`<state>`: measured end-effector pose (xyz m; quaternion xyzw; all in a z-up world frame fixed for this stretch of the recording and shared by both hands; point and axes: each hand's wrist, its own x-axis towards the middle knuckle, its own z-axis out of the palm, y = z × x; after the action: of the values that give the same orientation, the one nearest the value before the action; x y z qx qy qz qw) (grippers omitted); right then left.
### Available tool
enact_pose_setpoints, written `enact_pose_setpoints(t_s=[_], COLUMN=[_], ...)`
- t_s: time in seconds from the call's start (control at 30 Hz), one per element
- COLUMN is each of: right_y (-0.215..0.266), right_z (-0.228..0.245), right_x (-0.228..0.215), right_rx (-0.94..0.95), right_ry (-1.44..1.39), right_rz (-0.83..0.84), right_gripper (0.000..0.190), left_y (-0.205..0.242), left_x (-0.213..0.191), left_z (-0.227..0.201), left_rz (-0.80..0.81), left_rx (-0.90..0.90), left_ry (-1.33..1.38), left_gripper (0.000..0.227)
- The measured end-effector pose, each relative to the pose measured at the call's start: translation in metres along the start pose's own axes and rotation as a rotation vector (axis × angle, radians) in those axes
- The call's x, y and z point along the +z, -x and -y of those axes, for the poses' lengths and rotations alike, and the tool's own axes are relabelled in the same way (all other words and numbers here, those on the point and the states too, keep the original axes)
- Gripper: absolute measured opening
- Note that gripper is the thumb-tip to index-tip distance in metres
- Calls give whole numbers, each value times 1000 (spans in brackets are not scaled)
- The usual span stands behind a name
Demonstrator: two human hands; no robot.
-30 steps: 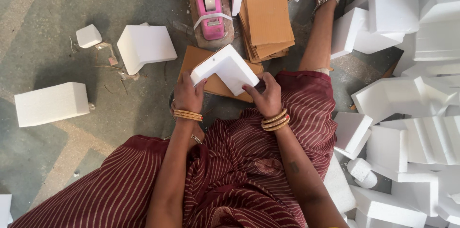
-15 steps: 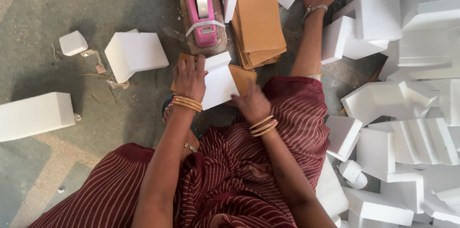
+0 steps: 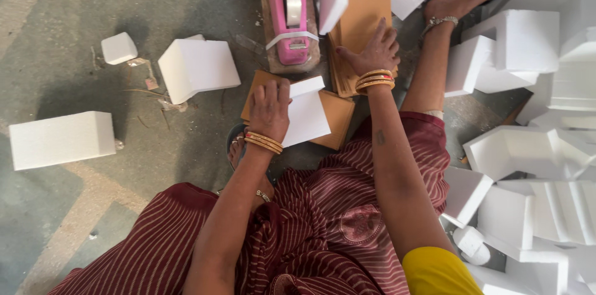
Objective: The person sits on the floor and assembles small boxes by inserting white foam inserts into brown cardboard sleeves. They use a pink tape dispenser to apply tape to the seams of the assembled boxes.
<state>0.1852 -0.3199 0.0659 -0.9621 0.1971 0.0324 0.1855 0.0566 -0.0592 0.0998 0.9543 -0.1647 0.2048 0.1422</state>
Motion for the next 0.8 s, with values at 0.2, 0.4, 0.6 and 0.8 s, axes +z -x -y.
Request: enact_pose_setpoints(t_s=[0.2,0.4,0.6,0.8], right_y=[21,157,254,243], right_z=[-24,-24,9,23], right_x=[-8,-8,11,23], right_rx=[-106,-704,-519,-553], right_ry=[-152,-573,-408,-333], right_rz=[-219,-530,-176,-144], right_gripper=[124,114,101,90], left_y=[-2,-11,-22,-29], left_x=[-2,-16,-12,3], left_z=[-1,4,18,42], left_rz=[45,107,170,474], left_rx=[-35,-16,34,15], left_ry=[15,41,89,360], left_gripper=[42,44,31,42])
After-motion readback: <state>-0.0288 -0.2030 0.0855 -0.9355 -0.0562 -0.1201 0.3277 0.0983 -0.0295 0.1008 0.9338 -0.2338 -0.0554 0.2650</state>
